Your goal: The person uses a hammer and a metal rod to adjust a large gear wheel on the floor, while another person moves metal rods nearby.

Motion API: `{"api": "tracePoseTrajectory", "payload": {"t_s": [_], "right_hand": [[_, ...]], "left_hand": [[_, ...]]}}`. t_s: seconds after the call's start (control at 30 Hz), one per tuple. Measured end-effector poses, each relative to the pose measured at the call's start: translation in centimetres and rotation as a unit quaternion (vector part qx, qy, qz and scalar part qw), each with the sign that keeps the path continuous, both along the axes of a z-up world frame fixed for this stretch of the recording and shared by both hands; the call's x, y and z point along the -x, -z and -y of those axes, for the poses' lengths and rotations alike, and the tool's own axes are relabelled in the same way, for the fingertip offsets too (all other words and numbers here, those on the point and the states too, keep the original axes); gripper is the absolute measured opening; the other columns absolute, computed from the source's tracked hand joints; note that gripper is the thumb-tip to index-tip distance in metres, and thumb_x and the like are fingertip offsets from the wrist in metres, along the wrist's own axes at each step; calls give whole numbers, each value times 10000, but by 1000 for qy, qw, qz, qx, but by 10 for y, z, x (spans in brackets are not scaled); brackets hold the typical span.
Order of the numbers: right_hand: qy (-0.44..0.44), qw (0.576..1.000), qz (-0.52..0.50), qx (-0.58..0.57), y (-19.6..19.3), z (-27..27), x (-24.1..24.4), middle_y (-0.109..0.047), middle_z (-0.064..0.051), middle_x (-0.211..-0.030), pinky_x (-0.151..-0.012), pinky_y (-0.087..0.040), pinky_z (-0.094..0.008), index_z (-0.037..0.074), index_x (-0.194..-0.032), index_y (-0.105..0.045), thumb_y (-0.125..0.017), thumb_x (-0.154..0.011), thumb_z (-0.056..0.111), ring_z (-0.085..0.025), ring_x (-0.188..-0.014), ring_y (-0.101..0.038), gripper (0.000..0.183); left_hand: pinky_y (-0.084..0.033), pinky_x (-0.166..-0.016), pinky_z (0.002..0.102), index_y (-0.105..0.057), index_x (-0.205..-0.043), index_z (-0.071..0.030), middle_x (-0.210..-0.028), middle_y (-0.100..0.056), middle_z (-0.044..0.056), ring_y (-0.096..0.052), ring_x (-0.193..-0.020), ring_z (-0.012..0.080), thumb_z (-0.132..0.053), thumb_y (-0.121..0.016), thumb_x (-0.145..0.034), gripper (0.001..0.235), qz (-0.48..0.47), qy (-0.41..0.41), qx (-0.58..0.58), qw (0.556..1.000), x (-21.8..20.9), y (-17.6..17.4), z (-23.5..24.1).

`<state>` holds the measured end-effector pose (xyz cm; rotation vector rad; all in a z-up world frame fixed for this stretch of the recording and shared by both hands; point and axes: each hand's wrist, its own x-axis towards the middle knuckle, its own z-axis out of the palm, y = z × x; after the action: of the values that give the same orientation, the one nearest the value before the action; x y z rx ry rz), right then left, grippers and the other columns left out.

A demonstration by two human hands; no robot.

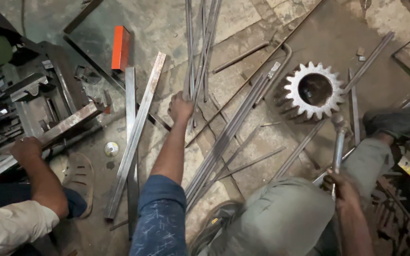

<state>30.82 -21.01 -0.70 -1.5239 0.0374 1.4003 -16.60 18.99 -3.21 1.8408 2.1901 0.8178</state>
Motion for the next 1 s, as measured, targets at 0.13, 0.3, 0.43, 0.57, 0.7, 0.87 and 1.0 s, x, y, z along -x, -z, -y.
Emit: {"api": "tracePoseTrajectory", "payload": {"t_s": [0.13, 0.3, 0.43, 0.57, 0.7, 0.87, 1.0], "right_hand": [[-14, 990, 92, 104, 15, 2, 2, -512, -18, -715, -519, -383, -322, 69, -995, -573, -699, -925, 130, -161, -595, -482, 157], [10, 983, 176, 54, 2, 14, -1, -617, -111, -902, -570, -517, -357, 21, -1228, -471, -689, -874, -22, -239, -684, -622, 418], [-121, 935, 332, 20, -48, 7, -28, -638, -150, -1223, -463, -477, -335, 98, -1534, -452, -526, -811, -71, -242, -791, -675, 746], [-113, 926, 359, 0, -96, -14, -38, -657, -192, -1349, -451, -406, -323, 60, -1509, -522, -490, -849, -73, -314, -886, -711, 674], [-80, 908, 401, 95, -98, -30, -55, -657, -183, -1338, -462, -401, -354, 38, -1450, -534, -576, -968, 23, -346, -860, -716, 485], [-113, 876, 463, -72, -72, -39, -60, -720, -195, -1186, -591, -634, -341, -8, -1247, -659, -494, -804, -46, -248, -967, -732, 474], [-166, 832, 525, 66, -101, -46, -38, -767, -180, -1047, -690, -573, -391, 51, -1212, -696, -632, -928, 112, -311, -766, -775, 297]], "left_hand": [[-539, -855, 509, -717, -1198, -187, -1085, -727, 180, -688, -1023, 406, -394, -583, -942, 355, 125, 76, 217, 965, -17, -27, 38], [-555, -935, 491, -754, -1126, -140, -1068, -742, 212, -721, -1034, 384, -394, -602, -954, 343, -18, 193, 297, 935, -19, 18, 149], [-550, -891, 522, -731, -1140, -131, -1110, -740, 185, -706, -1061, 382, -329, -586, -922, 329, -56, 218, 328, 917, -9, 48, 186], [-539, -907, 517, -737, -1124, -157, -1115, -718, 189, -682, -1076, 390, -431, -635, -894, 371, -30, 167, 399, 901, -7, 53, 178], [-539, -883, 511, -754, -1042, -97, -1069, -728, 215, -686, -1032, 413, -507, -619, -932, 446, 2, 132, 336, 933, -3, 42, 188], [-530, -823, 523, -743, -1033, -50, -983, -735, 229, -678, -951, 442, -334, -537, -1037, 350, 93, 151, 196, 964, 5, 20, 202], [-516, -916, 466, -697, -1162, 12, -1096, -723, 241, -679, -1051, 386, -369, -590, -1021, 420, 128, 183, 244, 944, -18, 5, 197]]}}
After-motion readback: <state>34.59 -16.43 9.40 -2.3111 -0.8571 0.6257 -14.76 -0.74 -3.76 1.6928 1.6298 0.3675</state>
